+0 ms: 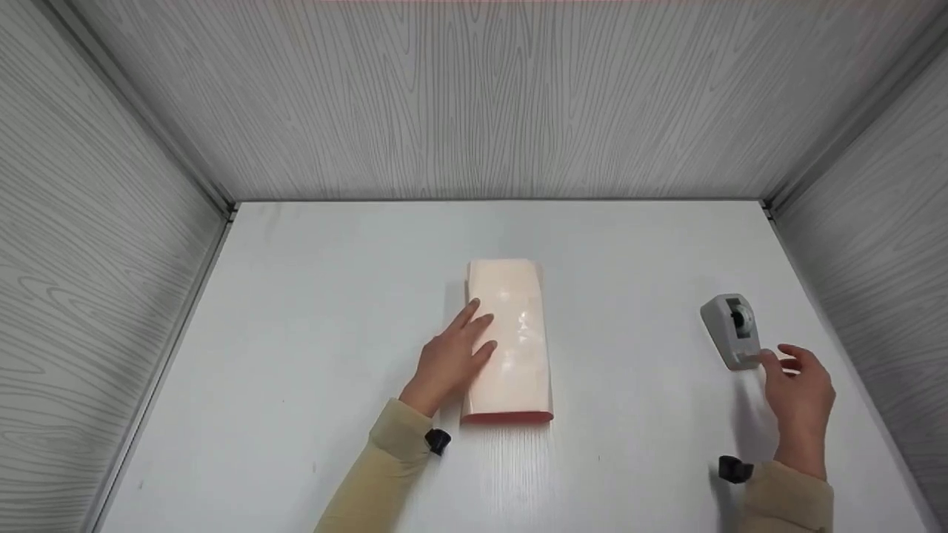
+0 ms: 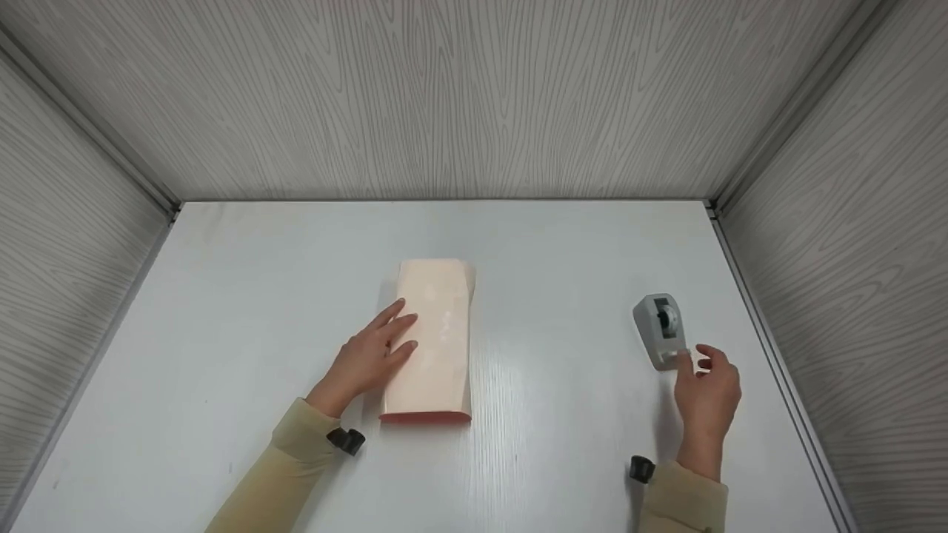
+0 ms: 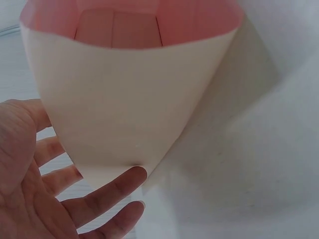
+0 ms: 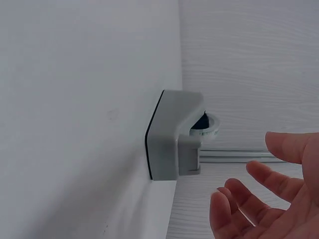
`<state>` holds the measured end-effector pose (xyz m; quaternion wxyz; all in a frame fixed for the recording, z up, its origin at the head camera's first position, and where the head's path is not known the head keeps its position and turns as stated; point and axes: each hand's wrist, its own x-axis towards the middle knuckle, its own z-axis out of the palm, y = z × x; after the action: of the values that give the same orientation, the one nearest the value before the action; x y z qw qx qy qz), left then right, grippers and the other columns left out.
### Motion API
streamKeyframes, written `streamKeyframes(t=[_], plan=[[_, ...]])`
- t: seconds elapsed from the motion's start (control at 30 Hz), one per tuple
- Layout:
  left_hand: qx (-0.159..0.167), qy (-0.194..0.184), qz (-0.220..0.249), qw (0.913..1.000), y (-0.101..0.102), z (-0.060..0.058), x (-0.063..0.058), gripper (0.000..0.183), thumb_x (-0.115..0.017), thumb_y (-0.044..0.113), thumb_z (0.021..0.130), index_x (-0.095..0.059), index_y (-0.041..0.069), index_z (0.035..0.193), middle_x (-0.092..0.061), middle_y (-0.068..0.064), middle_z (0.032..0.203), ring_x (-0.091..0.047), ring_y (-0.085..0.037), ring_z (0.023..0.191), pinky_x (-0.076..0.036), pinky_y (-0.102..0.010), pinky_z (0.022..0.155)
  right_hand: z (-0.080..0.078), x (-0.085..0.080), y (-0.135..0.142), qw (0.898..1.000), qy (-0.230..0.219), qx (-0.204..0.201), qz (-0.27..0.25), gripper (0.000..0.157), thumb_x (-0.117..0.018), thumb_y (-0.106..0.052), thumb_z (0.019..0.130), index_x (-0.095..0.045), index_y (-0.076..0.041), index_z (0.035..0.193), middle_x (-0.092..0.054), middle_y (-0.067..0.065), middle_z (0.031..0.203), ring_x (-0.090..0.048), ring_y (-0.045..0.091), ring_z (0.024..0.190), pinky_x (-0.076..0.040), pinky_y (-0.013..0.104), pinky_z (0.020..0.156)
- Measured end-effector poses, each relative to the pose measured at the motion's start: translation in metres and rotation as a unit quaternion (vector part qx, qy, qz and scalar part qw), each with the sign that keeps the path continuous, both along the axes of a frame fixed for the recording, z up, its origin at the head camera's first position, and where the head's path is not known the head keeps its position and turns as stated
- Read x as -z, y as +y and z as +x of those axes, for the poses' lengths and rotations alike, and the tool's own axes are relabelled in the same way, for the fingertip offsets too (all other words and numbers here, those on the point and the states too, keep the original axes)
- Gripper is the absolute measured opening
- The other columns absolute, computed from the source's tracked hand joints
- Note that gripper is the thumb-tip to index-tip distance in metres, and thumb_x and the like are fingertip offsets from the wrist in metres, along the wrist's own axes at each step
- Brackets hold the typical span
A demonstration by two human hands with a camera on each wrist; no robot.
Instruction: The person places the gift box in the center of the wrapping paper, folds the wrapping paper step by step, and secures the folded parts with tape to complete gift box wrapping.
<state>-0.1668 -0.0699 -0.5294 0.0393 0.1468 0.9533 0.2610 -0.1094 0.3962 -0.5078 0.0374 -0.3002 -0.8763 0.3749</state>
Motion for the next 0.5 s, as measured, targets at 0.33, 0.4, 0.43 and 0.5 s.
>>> streamKeyframes(t=[0.33, 0.4, 0.43, 0.5], plan=[[0.000, 0.003, 0.007, 1.0000, -0.001, 0.001, 0.002, 0.050, -0.054, 0.037, 0.100, -0.048, 0.017, 0.146, -0.025, -0.002, 0.160, -0.062, -0.033, 0.110, -0.052, -0.051, 0.080, -0.012, 0.019, 0.021, 0.999, -0.032, -0.034, -0.009, 0.059, -0.041, -0.041, 0.102, -0.043, 0.002, 0.143, -0.044, 0.030, 0.136, -0.047, 0.040, 0.113, -0.043, 0.042, 0.078], [-0.001, 0.004, 0.010, 0.9999, -0.001, 0.002, 0.002, 0.050, -0.054, 0.037, 0.100, -0.049, 0.017, 0.146, -0.026, -0.002, 0.160, -0.064, -0.033, 0.107, -0.053, -0.051, 0.078, -0.016, 0.021, 0.024, 0.998, -0.039, -0.042, -0.013, 0.060, -0.039, -0.041, 0.102, -0.042, 0.002, 0.143, -0.043, 0.030, 0.137, -0.046, 0.041, 0.114, -0.043, 0.043, 0.079], [-0.001, 0.004, 0.011, 0.9999, -0.001, 0.002, 0.002, 0.050, -0.054, 0.037, 0.100, -0.049, 0.017, 0.146, -0.025, -0.002, 0.160, -0.064, -0.033, 0.105, -0.053, -0.050, 0.077, -0.018, 0.022, 0.024, 0.998, -0.043, -0.045, -0.018, 0.061, -0.038, -0.042, 0.102, -0.042, 0.003, 0.144, -0.042, 0.030, 0.138, -0.046, 0.042, 0.116, -0.043, 0.044, 0.081], [-0.002, 0.003, 0.014, 0.9999, 0.000, 0.002, 0.003, 0.050, -0.054, 0.037, 0.100, -0.049, 0.017, 0.146, -0.025, -0.001, 0.160, -0.065, -0.033, 0.102, -0.053, -0.050, 0.075, -0.022, 0.023, 0.026, 0.997, -0.054, -0.050, -0.026, 0.062, -0.037, -0.043, 0.102, -0.041, 0.004, 0.144, -0.041, 0.030, 0.139, -0.044, 0.043, 0.119, -0.043, 0.046, 0.084]])
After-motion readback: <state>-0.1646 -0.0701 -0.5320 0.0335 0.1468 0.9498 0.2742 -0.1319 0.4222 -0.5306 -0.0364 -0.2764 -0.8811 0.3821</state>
